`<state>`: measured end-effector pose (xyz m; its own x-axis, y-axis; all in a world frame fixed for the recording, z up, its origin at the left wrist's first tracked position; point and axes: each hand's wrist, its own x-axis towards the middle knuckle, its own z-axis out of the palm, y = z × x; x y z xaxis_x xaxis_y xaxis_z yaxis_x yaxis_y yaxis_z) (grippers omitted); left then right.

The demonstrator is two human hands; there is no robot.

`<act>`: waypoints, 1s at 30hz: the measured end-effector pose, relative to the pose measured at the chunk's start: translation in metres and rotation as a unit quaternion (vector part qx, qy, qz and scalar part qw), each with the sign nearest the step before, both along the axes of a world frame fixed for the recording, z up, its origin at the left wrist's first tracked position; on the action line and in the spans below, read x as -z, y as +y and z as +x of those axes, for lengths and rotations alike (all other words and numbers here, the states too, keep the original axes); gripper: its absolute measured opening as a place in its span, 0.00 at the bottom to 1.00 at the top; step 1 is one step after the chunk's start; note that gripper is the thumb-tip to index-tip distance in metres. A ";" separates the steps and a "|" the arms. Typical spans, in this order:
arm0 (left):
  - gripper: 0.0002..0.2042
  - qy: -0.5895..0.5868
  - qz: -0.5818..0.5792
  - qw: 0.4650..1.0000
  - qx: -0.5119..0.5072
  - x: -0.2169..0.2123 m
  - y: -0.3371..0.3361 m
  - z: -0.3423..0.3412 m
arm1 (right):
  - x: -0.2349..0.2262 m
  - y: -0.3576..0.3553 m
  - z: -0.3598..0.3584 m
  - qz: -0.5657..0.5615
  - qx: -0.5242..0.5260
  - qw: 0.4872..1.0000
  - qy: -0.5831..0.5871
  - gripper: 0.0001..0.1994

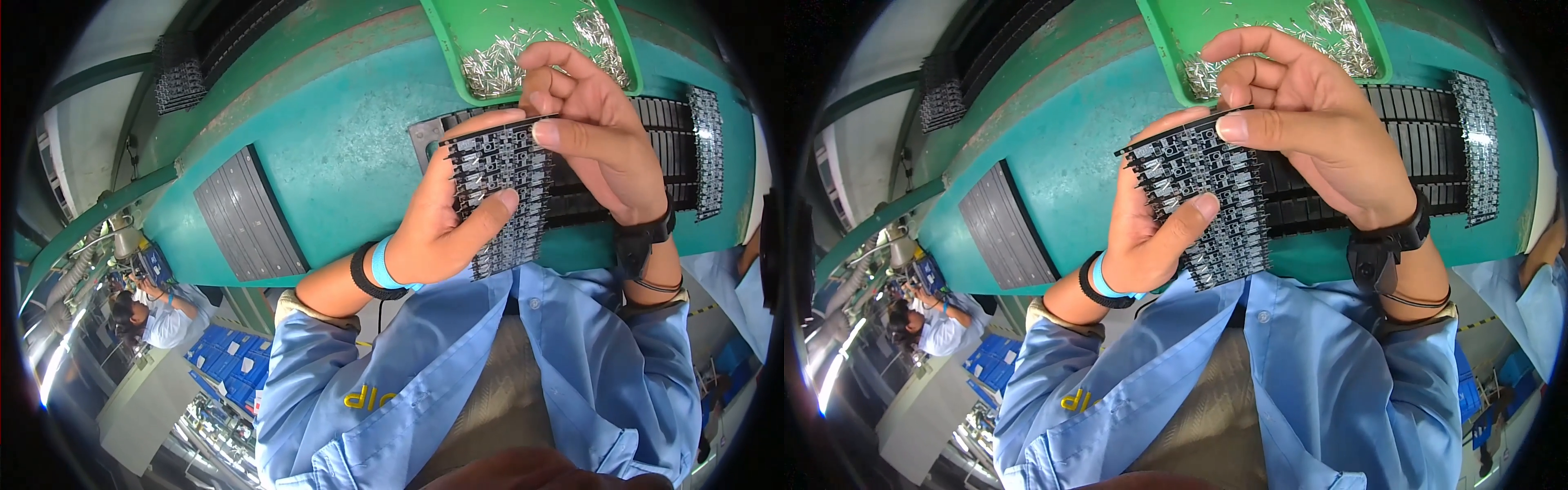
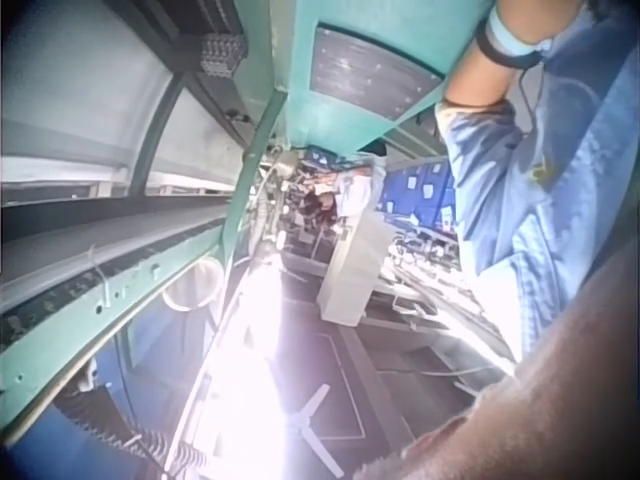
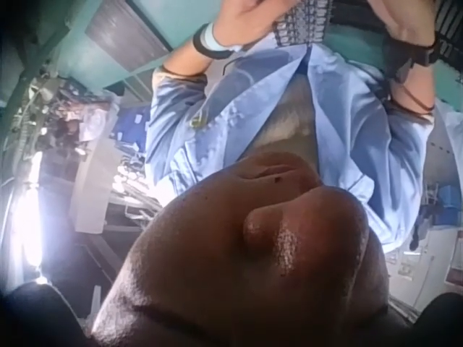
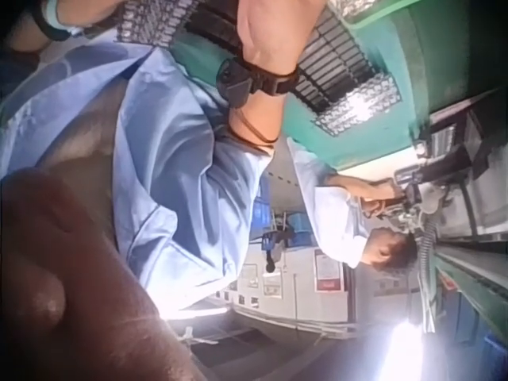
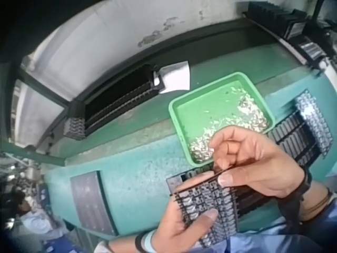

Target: Assembling small electronic components onto a grid array.

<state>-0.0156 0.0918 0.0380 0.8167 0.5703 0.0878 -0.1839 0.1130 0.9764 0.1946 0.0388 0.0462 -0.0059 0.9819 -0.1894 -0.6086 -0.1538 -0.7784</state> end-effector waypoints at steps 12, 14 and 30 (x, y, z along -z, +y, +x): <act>0.31 0.034 -0.109 0.993 -0.018 -0.006 0.001 0.004 | 0.030 0.045 0.043 0.110 -0.039 0.751 -0.650 0.07; 0.31 0.032 -0.107 0.993 -0.026 -0.004 0.003 0.001 | 0.032 0.053 0.040 0.116 -0.057 0.737 -0.664 0.07; 0.30 0.060 -0.089 0.993 -0.057 0.000 0.006 0.004 | -0.005 0.015 0.031 0.048 0.076 0.847 -0.525 0.06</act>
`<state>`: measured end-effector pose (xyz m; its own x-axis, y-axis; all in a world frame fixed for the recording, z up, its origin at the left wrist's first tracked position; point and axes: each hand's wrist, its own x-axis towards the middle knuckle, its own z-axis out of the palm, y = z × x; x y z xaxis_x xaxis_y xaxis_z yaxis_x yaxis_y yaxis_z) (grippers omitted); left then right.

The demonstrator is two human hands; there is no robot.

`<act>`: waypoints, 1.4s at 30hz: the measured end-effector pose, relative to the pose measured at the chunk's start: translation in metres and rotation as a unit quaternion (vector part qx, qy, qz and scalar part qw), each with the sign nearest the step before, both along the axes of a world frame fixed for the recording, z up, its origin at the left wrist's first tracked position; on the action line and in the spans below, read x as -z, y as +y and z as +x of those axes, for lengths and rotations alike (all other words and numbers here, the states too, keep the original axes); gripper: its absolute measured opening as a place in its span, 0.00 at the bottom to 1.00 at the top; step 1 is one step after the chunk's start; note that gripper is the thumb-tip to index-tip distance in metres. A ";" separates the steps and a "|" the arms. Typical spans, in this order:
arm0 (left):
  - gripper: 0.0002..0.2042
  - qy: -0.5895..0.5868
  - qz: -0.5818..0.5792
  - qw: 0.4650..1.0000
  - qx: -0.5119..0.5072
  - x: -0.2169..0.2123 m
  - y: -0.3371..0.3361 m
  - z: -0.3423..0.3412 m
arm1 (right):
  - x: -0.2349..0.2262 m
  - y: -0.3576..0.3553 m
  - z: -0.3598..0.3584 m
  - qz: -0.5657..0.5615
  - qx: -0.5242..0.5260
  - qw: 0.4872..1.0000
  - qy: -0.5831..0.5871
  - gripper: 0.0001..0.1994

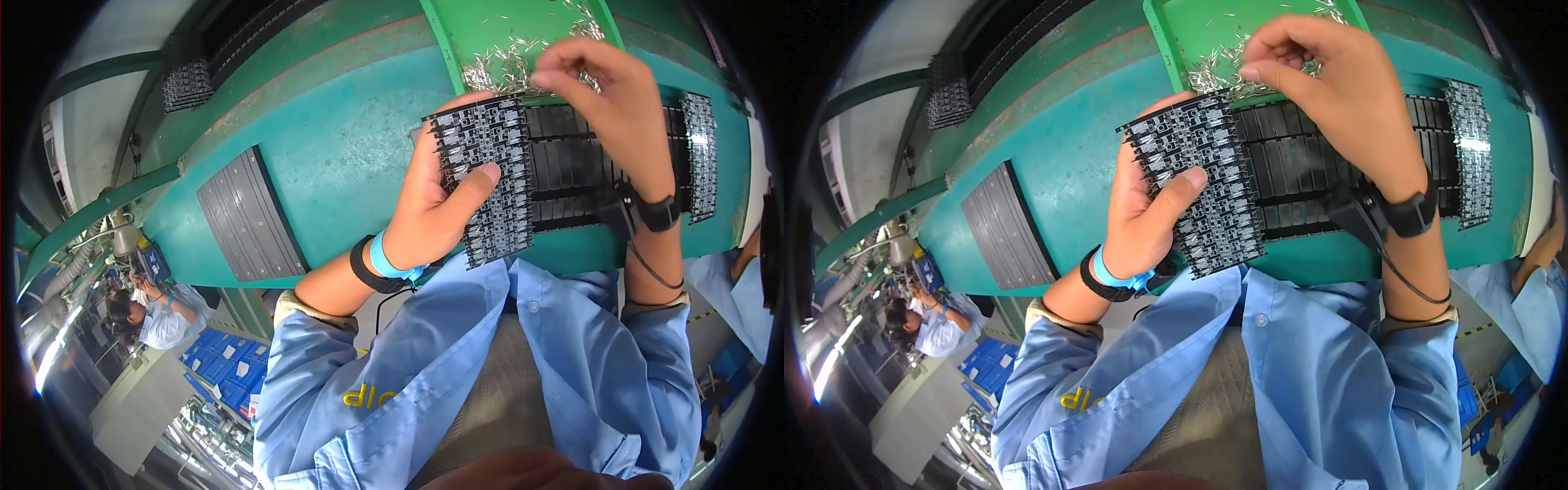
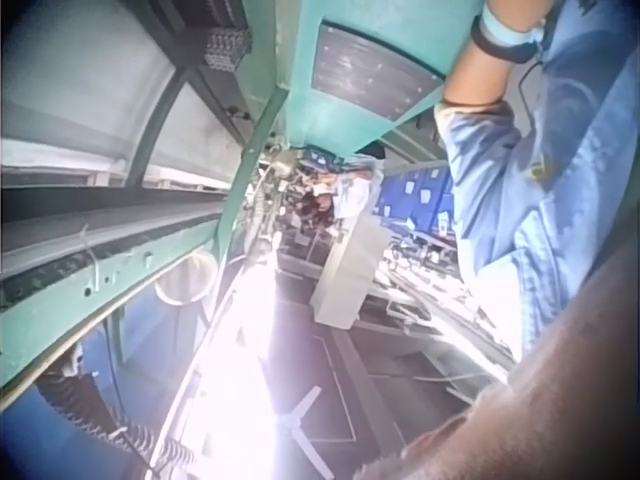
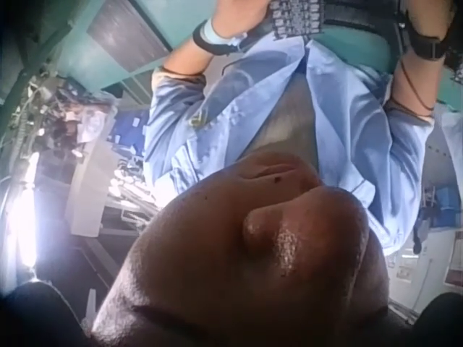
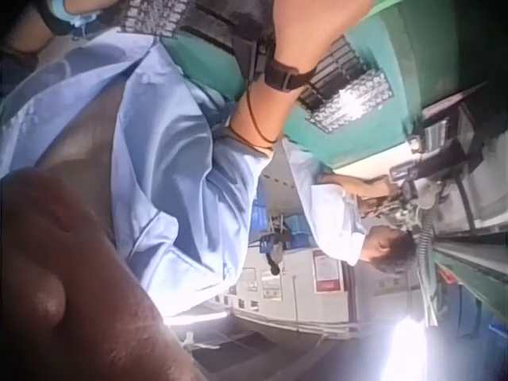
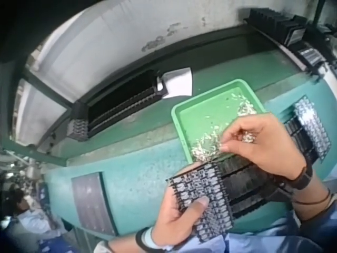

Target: Assembling small electronic components onto a grid array.

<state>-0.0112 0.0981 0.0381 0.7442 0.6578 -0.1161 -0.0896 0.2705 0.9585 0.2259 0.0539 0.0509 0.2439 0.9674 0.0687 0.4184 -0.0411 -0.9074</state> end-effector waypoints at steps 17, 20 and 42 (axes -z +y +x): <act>0.30 -0.010 0.008 1.000 -0.010 0.000 -0.001 0.002 | -0.003 -0.023 -0.019 0.081 -0.039 0.995 0.053 0.06; 0.30 -0.010 0.012 1.000 -0.007 0.001 -0.001 0.000 | -0.003 -0.021 -0.024 0.085 -0.046 0.995 0.029 0.05; 0.27 -0.030 -0.080 0.986 -0.145 -0.011 0.012 -0.008 | 0.029 0.028 0.011 0.443 -0.207 0.786 -0.377 0.13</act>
